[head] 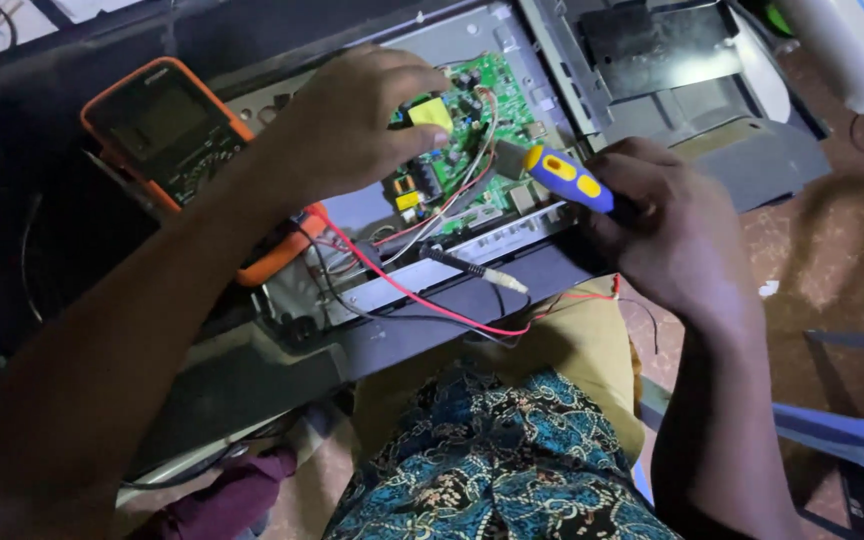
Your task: Inspecting and testing a TV circuit board using a multimeter and a screwdriver to diagnose faults.
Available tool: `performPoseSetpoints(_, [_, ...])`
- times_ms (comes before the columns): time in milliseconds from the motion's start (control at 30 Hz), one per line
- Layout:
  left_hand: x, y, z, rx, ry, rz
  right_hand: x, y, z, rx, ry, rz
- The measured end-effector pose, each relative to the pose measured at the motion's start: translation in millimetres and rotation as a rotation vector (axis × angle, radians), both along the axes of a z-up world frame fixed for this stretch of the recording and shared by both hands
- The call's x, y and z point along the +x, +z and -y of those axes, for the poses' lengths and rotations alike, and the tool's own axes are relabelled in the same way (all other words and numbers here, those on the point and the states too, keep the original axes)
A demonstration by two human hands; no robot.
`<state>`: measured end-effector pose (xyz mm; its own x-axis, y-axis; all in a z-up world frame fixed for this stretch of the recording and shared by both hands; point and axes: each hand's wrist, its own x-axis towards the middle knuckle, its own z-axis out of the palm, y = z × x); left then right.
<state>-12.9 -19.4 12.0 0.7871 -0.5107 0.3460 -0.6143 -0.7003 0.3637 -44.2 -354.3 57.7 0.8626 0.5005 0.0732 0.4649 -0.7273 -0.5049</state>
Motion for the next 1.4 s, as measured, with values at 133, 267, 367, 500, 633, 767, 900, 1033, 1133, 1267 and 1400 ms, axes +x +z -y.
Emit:
performPoseSetpoints(133, [1,-6,-2,-0.017,-0.028,0.079,-3,-5,2,0.003,0.051,0.067])
performPoseSetpoints(267, [-1,-7,-4,-0.019,-0.010,0.003,-3,-14,5,0.029,0.048,0.138])
performPoseSetpoints(367, [-6,6,-9,-0.020,0.006,-0.110,-4,-12,1,0.036,0.039,0.123])
performPoseSetpoints(500, [-4,4,-12,-0.036,0.028,-0.227,-2,-18,9,0.226,0.001,0.027])
performPoseSetpoints(633, [-3,-7,-11,-0.047,-0.033,-0.091,-10,-16,-1,0.740,-0.271,-0.313])
performPoseSetpoints(767, [-5,-1,-3,-0.028,-0.015,-0.061,-5,-12,-1,0.973,-0.333,-0.251])
performPoseSetpoints(900, [-5,1,-2,0.031,0.048,-0.137,-2,-9,0,1.158,-0.406,-0.260])
performPoseSetpoints(1033, [-2,0,-3,0.076,0.051,-0.094,1,-14,7,1.280,-0.385,-0.284])
performPoseSetpoints(1133, [-8,17,3,0.070,0.126,-0.208,1,-18,11,1.317,-0.343,-0.301])
performPoseSetpoints(1267, [-16,39,13,0.061,0.257,-0.371,-3,-22,14,1.301,-0.258,-0.252])
performPoseSetpoints(1400, [-15,39,12,0.065,0.270,-0.360,-4,-35,22,1.365,-0.139,-0.209])
